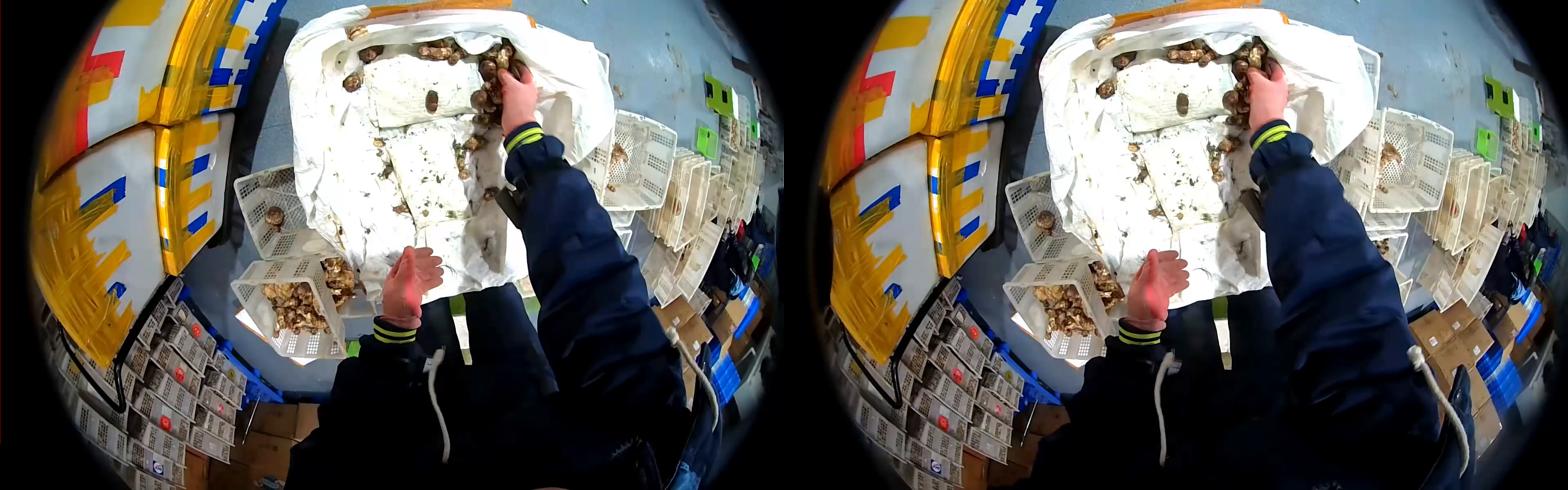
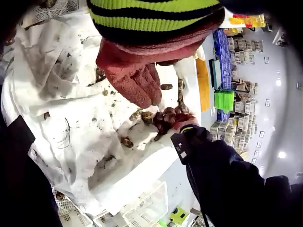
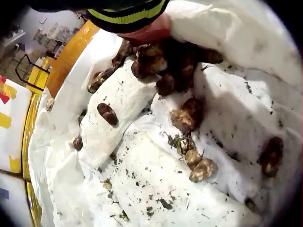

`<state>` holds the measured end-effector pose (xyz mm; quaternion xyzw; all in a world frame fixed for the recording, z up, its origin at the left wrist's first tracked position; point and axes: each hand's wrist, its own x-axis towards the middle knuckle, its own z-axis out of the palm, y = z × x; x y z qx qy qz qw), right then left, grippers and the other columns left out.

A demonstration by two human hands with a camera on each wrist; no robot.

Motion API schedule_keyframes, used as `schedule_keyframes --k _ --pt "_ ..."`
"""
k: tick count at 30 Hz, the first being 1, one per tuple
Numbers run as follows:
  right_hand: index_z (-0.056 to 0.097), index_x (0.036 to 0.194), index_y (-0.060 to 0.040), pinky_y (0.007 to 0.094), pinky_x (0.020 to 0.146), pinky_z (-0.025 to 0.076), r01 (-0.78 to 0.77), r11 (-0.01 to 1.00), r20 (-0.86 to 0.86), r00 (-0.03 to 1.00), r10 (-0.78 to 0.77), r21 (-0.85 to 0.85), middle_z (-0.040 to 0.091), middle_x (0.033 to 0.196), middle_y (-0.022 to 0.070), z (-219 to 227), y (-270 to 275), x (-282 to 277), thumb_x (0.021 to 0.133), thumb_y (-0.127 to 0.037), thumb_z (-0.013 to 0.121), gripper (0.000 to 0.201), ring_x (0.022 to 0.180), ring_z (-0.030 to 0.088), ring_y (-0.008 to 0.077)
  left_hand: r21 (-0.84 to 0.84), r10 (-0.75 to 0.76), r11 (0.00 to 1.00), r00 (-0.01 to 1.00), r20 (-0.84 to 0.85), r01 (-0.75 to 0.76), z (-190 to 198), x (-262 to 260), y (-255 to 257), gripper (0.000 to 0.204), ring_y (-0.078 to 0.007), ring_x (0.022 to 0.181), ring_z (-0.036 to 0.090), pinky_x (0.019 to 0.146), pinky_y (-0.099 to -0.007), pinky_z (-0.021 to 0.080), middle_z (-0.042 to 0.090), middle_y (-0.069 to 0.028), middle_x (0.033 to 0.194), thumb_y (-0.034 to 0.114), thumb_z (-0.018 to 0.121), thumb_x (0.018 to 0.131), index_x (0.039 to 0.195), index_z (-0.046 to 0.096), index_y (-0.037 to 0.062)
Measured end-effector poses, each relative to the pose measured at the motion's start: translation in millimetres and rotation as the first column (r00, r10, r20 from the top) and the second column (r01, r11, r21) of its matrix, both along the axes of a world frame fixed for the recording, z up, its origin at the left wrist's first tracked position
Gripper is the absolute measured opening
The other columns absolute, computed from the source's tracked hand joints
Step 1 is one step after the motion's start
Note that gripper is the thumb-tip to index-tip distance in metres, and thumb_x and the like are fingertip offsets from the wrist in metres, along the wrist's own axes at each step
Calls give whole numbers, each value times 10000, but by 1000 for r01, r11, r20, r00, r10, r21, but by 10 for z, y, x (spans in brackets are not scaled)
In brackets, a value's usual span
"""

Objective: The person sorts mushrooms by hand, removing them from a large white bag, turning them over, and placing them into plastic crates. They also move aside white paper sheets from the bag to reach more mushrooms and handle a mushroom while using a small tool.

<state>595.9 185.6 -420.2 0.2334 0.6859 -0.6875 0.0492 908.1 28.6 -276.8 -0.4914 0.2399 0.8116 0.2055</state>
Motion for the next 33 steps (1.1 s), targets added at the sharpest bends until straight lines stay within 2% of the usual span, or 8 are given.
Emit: schedule_keyframes --k 2,8,10,16,18,20,24,33 --pt "524 1172 -56 199 552 434 -21 916 122 990 76 -401 623 885 28 425 -5 64 818 -5 535 357 674 560 105 -2 -59 998 998 23 59 -17 2 9 622 -268 910 534 821 -404 421 558 -162 1019 535 470 862 1136 464 -23" --pt "539 1143 -54 338 731 481 -355 784 232 934 272 509 639 969 136 386 39 -184 776 -342 591 469 784 629 231 -8 -14 1000 1000 26 14 -98 21 7 574 -260 866 554 799 -408 430 581 -154 975 490 512 859 1114 486 -23" --pt "508 1181 -72 369 822 457 -280 426 215 957 194 860 625 1023 148 417 -131 -188 752 -391 604 543 939 601 295 -20 -20 1000 1000 18 20 -66 -1 10 552 -254 858 558 786 -400 436 583 -148 970 476 513 863 1103 498 -20" --pt "463 1236 -63 341 741 474 -288 430 215 953 212 856 623 1046 112 212 -62 -188 814 -277 569 485 883 612 274 17 37 999 999 18 -38 -130 47 -35 468 -245 831 561 757 -390 447 595 -139 946 410 510 884 1087 517 -12" --pt "464 1240 -79 222 576 437 -144 983 90 984 155 -115 618 974 87 380 -23 44 874 -175 520 382 732 572 157 49 111 993 992 -59 -109 -186 51 -31 416 -231 819 573 748 -365 460 600 -132 934 354 521 889 1074 528 -19" --pt "443 1250 -63 138 525 366 -107 836 143 966 216 -538 599 962 68 690 56 382 913 -140 487 349 694 507 54 78 183 982 975 -124 -174 -152 9 -24 363 -217 807 585 738 -340 473 606 -124 921 297 531 894 1061 538 -25" --pt "318 1352 -71 128 557 335 -590 753 -37 794 607 -293 555 1027 48 1232 133 959 935 -242 445 469 689 417 25 -91 33 995 988 -152 -47 -20 -462 -66 420 -228 934 567 816 -361 454 577 -160 1044 294 509 901 1147 480 -45" --pt "346 1327 -11 181 632 413 -304 503 131 742 658 -809 590 947 72 1677 79 1613 916 -271 480 505 736 537 65 111 -14 991 898 -441 70 32 -966 78 442 -214 1043 483 905 -339 386 497 -99 1102 369 307 967 1200 395 4"
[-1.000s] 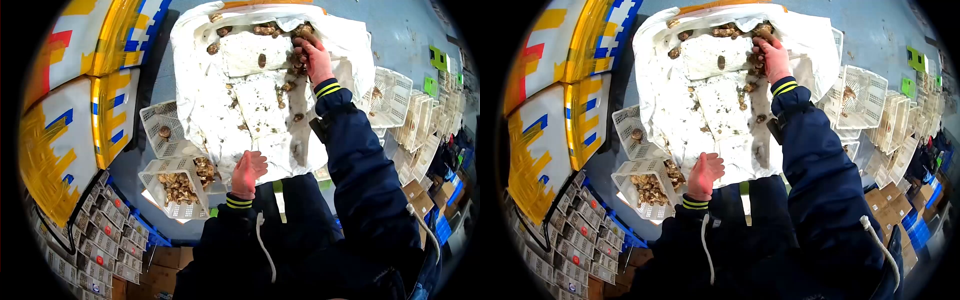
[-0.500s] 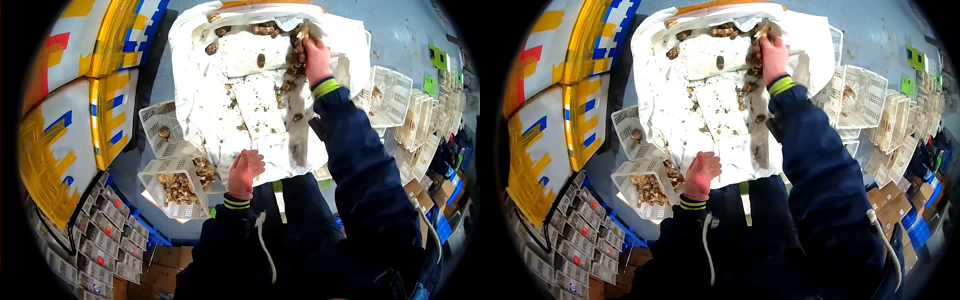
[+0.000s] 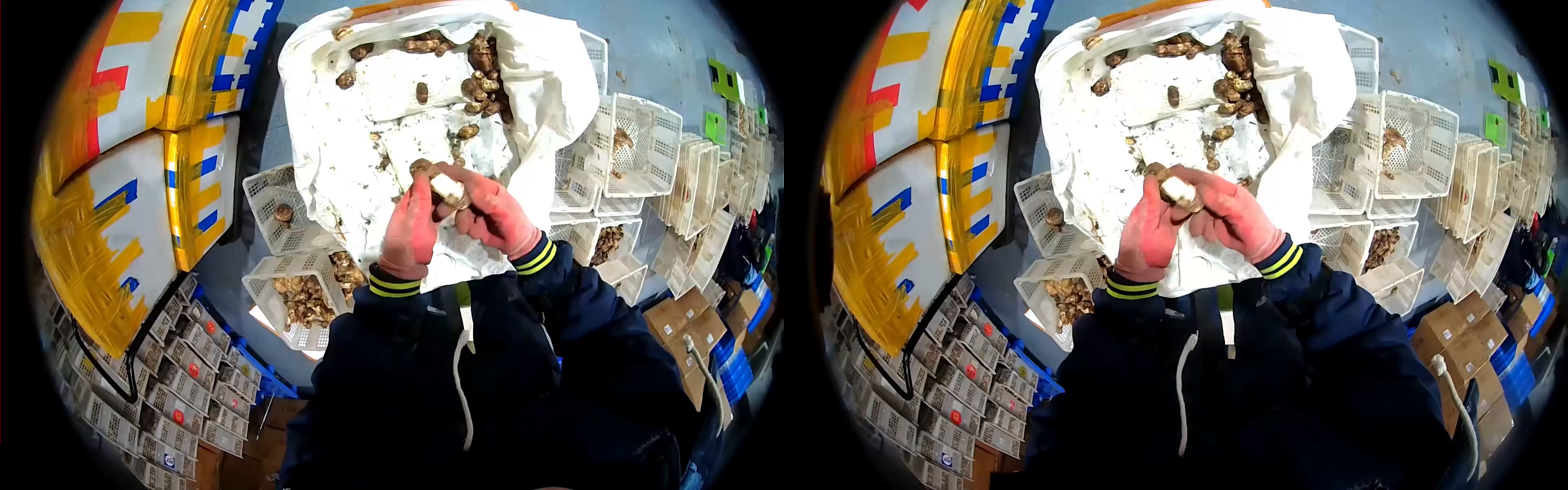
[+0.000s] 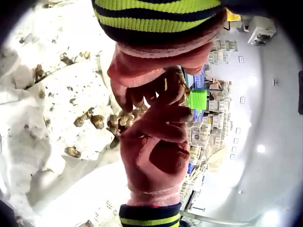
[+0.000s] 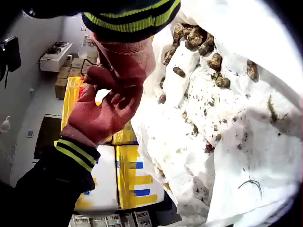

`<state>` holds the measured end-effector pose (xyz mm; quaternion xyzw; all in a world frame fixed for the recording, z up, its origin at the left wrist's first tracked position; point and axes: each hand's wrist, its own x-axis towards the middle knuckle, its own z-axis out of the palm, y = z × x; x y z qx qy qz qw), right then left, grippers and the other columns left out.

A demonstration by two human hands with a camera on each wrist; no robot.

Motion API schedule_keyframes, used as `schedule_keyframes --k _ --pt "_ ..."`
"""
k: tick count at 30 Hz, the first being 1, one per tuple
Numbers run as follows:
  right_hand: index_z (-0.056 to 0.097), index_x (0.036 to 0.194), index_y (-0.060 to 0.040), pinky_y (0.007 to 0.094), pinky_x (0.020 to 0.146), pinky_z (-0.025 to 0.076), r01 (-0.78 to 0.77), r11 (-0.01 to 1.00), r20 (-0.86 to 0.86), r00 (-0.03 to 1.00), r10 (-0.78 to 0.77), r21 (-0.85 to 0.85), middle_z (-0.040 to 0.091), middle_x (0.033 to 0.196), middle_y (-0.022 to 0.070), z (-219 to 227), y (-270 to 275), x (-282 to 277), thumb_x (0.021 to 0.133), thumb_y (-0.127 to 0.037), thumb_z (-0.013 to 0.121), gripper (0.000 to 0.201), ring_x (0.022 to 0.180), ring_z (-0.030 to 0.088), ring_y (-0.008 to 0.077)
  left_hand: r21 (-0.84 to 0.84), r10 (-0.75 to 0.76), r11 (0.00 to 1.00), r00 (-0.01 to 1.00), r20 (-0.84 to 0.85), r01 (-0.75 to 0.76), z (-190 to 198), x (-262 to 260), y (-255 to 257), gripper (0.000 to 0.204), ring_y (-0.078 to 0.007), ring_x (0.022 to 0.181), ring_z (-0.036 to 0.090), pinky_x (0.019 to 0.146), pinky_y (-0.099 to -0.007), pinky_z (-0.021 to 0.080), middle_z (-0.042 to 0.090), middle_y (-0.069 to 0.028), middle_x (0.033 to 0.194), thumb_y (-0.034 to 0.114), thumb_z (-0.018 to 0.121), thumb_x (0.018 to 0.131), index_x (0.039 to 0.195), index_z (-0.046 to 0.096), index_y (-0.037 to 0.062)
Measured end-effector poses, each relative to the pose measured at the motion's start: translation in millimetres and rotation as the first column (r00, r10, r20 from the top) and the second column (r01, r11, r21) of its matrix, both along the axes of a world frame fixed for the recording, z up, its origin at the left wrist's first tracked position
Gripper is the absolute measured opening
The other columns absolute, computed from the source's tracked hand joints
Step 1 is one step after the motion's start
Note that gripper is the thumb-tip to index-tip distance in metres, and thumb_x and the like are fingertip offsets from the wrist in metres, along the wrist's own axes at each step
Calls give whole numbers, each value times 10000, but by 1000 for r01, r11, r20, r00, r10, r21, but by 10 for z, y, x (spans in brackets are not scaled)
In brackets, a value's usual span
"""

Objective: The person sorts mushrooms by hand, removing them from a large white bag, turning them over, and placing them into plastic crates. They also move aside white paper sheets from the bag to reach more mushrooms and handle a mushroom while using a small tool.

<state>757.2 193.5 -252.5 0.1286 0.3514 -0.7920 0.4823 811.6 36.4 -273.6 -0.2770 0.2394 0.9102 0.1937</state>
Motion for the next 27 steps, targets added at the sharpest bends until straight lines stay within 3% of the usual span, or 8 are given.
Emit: schedule_keyframes --k 5,8,12,18,19,21,23,27 --pt "380 1308 -27 225 733 443 -79 920 -215 962 172 383 564 1056 47 192 65 39 835 -180 585 537 872 545 100 96 207 974 978 -1 -206 95 37 140 391 -240 1003 509 868 -369 425 499 -116 1068 343 381 953 1149 419 7" --pt "395 1296 -60 261 813 441 -38 834 -455 824 339 551 530 1181 91 199 92 176 761 -132 646 596 979 529 146 -123 214 971 973 84 -203 96 128 310 358 -203 1026 497 888 -362 411 503 -76 1093 267 483 919 1181 431 29" --pt "484 1187 -81 327 777 461 -3 666 -398 800 449 746 601 1018 156 283 60 199 778 -174 581 430 902 596 293 -162 264 955 960 90 -248 126 153 532 345 -148 969 505 851 -316 402 523 -31 1074 249 545 897 1160 463 41" --pt "559 1106 -61 285 596 464 -29 696 -307 884 353 717 623 771 105 148 469 386 766 -185 597 365 618 591 175 -212 195 965 963 187 -154 76 254 666 346 -177 1043 485 890 -310 385 510 -80 1153 233 512 912 1194 470 37" --pt "564 1108 -64 247 545 443 5 751 -302 917 260 661 595 702 69 100 525 430 764 -175 585 362 543 538 107 -536 -4 844 1000 18 13 101 266 741 349 -189 1063 480 907 -315 380 505 -102 1161 228 506 913 1194 461 26" --pt "563 1116 -71 238 515 430 -45 773 -250 933 259 632 579 681 50 133 730 441 761 -179 580 372 512 518 93 -210 86 976 983 164 -50 177 228 786 363 -192 1076 474 915 -314 376 500 -114 1166 232 513 909 1196 453 18" --pt "560 1121 -79 260 556 458 -110 776 -197 936 291 621 602 721 67 184 909 427 766 -200 578 375 550 554 128 -286 42 958 977 211 20 205 192 918 381 -191 1060 487 905 -310 385 504 -117 1160 250 529 901 1190 454 15" --pt "552 1136 -95 310 680 471 282 740 -601 773 203 611 629 857 126 24 1089 662 765 -201 579 387 715 606 215 -336 -38 939 995 91 67 189 167 1188 371 -180 1043 497 907 -301 378 526 -106 1129 222 560 887 1182 470 16"
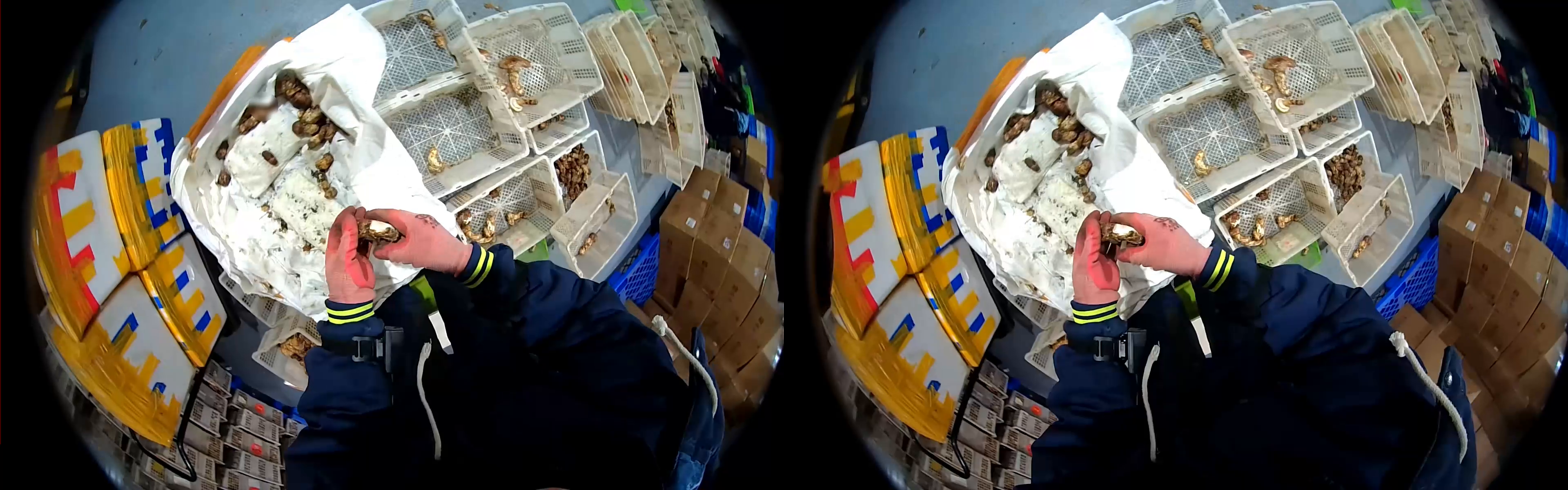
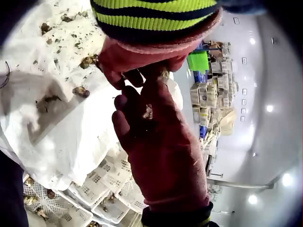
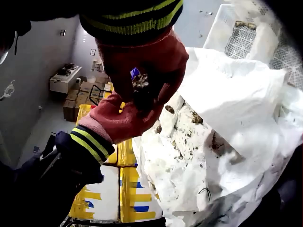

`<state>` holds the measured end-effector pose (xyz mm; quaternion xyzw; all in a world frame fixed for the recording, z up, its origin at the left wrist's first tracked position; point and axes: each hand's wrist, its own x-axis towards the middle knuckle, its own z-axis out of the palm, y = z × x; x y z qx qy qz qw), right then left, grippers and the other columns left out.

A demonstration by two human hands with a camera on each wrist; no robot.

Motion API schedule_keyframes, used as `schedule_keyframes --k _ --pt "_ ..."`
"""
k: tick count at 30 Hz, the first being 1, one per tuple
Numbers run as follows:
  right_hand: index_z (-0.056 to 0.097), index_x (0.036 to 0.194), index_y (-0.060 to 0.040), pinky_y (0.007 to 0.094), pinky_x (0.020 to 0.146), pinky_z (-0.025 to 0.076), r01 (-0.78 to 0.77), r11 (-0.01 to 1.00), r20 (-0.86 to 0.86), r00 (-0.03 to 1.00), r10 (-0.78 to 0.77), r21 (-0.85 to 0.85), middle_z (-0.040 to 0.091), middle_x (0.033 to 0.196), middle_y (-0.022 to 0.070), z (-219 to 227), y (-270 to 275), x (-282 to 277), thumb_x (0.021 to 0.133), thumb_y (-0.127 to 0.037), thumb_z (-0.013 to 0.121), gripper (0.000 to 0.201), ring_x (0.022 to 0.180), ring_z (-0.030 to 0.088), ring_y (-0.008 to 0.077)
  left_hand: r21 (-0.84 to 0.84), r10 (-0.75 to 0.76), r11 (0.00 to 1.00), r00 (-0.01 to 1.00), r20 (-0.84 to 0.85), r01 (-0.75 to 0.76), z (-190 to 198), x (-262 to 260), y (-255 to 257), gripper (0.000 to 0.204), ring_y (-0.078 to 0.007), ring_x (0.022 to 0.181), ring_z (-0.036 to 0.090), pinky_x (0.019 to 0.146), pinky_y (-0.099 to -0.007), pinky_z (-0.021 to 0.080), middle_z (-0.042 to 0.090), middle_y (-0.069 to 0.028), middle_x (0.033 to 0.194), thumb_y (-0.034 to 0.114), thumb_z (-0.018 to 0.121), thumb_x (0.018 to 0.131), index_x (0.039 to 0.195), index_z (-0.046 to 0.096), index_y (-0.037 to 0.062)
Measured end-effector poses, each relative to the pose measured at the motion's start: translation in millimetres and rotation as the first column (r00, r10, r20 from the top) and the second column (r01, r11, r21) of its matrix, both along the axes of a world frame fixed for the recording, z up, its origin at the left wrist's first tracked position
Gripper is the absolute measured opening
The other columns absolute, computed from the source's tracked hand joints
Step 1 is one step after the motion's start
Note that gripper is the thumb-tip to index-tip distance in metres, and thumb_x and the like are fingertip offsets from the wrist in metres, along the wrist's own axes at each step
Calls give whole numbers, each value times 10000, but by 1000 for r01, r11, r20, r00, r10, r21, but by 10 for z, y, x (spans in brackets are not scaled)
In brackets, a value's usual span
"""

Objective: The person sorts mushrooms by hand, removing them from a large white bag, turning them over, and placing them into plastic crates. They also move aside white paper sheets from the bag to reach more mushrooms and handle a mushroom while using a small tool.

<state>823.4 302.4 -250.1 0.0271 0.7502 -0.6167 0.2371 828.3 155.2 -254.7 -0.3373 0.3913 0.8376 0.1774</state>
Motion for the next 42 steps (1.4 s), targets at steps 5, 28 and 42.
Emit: schedule_keyframes --k 5,28,42 --pt "555 1124 -81 265 576 454 109 994 356 930 -94 -23 605 797 64 152 464 -19 768 -198 602 378 639 557 124 44 -102 994 995 10 101 17 -45 399 389 -173 1035 500 907 -294 384 522 -105 1134 208 543 896 1211 449 0" --pt "507 1160 -7 317 744 463 250 967 250 941 -230 -54 622 917 134 -73 1127 507 769 -178 605 438 847 606 223 -197 -228 947 963 145 254 -73 40 1323 290 -137 742 557 657 -274 450 582 -26 843 249 653 826 987 531 41" --pt "493 1135 8 271 715 483 856 283 893 451 -3 -432 593 995 125 -453 1432 714 888 -158 510 298 822 583 176 -56 -296 946 920 257 320 -67 48 1082 315 -130 779 558 709 -272 455 594 -27 918 326 551 883 1060 534 66"
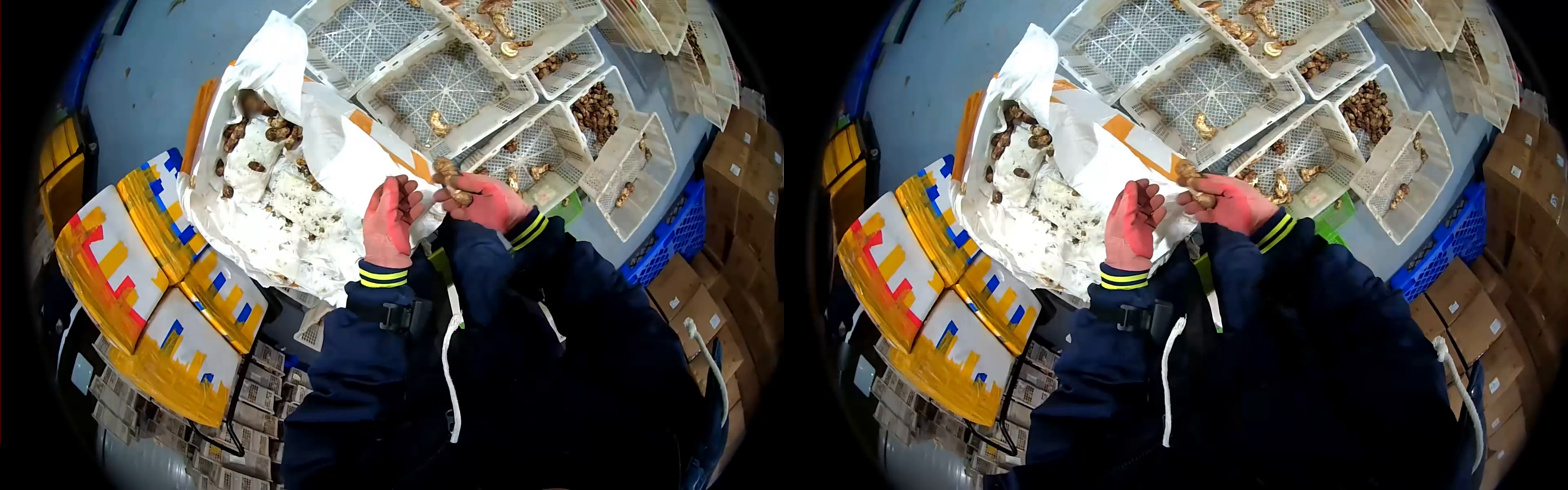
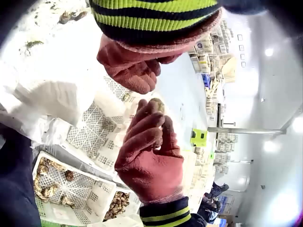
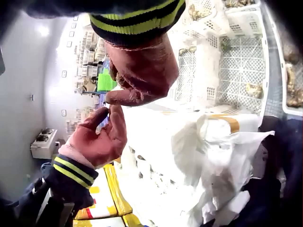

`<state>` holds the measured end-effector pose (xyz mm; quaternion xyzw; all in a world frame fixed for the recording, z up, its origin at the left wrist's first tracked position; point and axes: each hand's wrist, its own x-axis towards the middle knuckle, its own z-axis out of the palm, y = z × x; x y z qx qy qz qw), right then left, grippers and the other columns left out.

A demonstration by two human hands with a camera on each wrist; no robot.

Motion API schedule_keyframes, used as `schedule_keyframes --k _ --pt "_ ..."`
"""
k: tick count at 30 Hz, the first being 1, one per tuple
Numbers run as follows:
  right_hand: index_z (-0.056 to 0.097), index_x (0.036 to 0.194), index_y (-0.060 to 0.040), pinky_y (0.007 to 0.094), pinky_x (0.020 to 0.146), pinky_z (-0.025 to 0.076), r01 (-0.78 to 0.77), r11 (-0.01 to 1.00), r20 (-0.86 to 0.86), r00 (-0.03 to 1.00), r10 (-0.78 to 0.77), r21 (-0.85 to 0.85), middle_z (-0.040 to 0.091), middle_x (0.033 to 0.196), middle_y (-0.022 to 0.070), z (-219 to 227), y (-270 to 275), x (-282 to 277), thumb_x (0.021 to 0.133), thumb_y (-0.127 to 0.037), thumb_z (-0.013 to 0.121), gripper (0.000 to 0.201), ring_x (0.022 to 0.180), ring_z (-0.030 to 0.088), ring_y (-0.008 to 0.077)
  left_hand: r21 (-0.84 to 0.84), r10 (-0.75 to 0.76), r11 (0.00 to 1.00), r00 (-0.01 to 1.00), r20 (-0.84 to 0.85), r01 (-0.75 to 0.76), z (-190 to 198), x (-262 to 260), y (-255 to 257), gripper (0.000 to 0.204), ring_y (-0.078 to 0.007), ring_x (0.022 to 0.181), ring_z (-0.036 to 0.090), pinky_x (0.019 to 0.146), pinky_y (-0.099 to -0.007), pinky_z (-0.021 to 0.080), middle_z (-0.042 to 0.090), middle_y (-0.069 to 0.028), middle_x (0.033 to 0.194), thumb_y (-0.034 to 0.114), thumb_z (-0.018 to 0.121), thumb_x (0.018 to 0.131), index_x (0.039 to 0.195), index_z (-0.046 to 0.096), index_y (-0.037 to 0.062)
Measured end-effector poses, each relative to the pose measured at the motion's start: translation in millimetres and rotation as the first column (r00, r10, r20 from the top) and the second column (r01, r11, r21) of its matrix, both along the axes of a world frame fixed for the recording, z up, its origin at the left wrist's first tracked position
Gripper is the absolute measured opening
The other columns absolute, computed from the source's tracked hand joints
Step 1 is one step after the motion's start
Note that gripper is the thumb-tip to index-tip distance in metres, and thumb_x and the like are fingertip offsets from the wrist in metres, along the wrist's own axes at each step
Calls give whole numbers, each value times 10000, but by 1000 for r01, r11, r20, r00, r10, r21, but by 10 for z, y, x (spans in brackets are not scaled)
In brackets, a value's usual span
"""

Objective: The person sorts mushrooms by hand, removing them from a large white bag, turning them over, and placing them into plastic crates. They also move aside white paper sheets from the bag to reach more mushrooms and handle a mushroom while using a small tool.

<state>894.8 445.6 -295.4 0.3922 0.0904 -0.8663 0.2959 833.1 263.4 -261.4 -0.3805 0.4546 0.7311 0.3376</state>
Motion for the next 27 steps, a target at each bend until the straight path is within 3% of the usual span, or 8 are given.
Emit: schedule_keyframes --k 2,6,8,10,12,15,21,27 --pt "511 1083 -29 282 687 485 -174 931 -60 977 204 320 599 994 110 -35 121 67 876 -149 537 241 829 575 188 25 -29 999 999 16 29 -15 19 -29 318 -133 788 567 716 -278 467 594 -30 914 327 547 885 1058 540 59" --pt "529 979 -91 343 638 461 67 -225 205 224 953 972 585 829 38 -819 669 815 726 -139 639 281 761 558 217 60 -33 998 999 23 31 -36 73 -156 344 -153 796 576 719 -297 470 597 -43 924 345 554 878 1052 545 48" --pt "538 1005 -95 323 577 450 -558 499 398 828 396 663 551 713 45 -1302 802 1292 706 -155 659 328 664 545 198 52 -16 999 999 30 15 -73 133 -229 353 -156 799 577 720 -302 469 597 -47 928 351 556 875 1053 545 46" --pt "534 1019 -65 267 488 415 -155 -601 608 -3 794 784 504 628 22 -1821 1077 1784 778 -181 639 287 545 497 139 28 -3 1000 998 67 1 -79 163 -311 356 -166 814 582 721 -305 469 597 -68 939 340 559 875 1056 541 34" --pt "529 1014 -17 229 444 367 -578 346 473 811 344 739 468 613 10 -1452 783 1309 837 -181 581 247 498 447 97 96 55 993 996 71 -62 -83 212 -445 344 -173 818 585 721 -296 471 597 -81 941 318 557 880 1053 539 21" --pt "510 1112 45 200 488 374 -149 656 -24 969 246 740 552 749 43 -841 134 317 852 -117 538 308 593 493 85 146 137 978 988 77 -147 -171 326 -706 343 -173 822 581 718 -292 476 592 -90 943 301 556 883 1056 531 6" --pt "561 1121 -39 242 645 454 -14 497 -358 677 643 867 639 879 59 -95 -1655 -1815 838 -189 549 321 770 592 103 112 223 968 974 36 -226 -87 423 -1284 414 -184 875 569 759 -299 470 571 -123 1023 326 523 897 1112 495 -26" --pt "450 1260 -175 363 915 402 442 -490 414 262 872 751 524 1175 120 -1045 -2428 -2676 786 -119 501 481 1080 486 298 151 409 903 913 -10 -403 59 576 -1967 469 -145 790 476 721 -260 402 523 -105 983 331 547 873 1123 454 -54"
